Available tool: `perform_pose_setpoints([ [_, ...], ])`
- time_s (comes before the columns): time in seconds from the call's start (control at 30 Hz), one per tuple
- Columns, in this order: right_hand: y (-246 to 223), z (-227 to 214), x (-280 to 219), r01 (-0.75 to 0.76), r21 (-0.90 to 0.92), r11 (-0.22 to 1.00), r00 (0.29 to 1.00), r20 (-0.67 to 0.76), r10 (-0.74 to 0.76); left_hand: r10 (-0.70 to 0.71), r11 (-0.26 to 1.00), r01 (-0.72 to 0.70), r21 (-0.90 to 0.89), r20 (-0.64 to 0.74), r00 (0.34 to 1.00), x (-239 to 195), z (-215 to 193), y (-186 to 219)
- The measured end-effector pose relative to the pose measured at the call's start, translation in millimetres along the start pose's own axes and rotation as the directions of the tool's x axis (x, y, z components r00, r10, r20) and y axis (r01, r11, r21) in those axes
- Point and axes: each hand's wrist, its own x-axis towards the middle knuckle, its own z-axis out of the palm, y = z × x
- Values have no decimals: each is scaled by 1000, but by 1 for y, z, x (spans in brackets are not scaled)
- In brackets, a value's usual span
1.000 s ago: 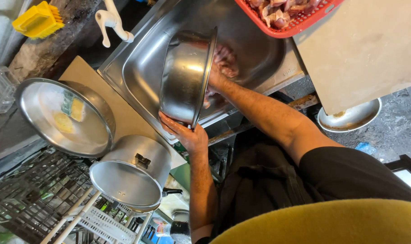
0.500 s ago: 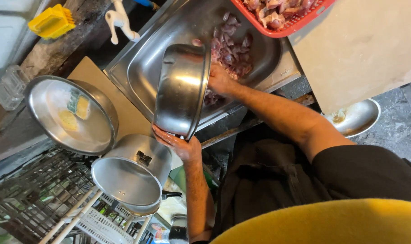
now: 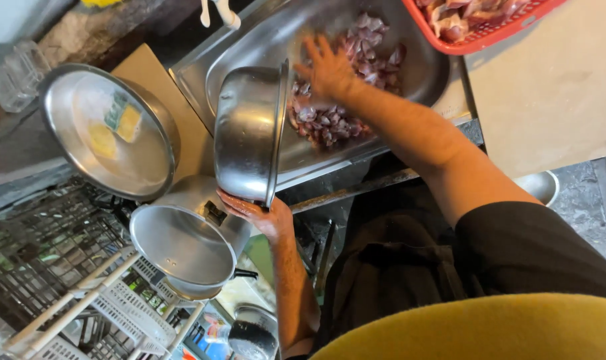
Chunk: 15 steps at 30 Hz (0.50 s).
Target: The person washes and mixes pieces of raw meat in a metal bowl using both hands. They repeatedly transfer meat between a red basket and the bowl, then pour the contents into a sink.
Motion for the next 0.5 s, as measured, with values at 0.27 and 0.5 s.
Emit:
perform_pose_setpoints([
  [0.27, -21, 52, -32, 68, -228, 971, 997, 37, -61, -80, 997, 80, 15, -26, 996, -16, -1, -11],
  [0.5, -2, 30, -59, -42, 75, 996, 970, 242, 23, -123, 992, 123, 1, -56, 991, -21, 2, -15],
])
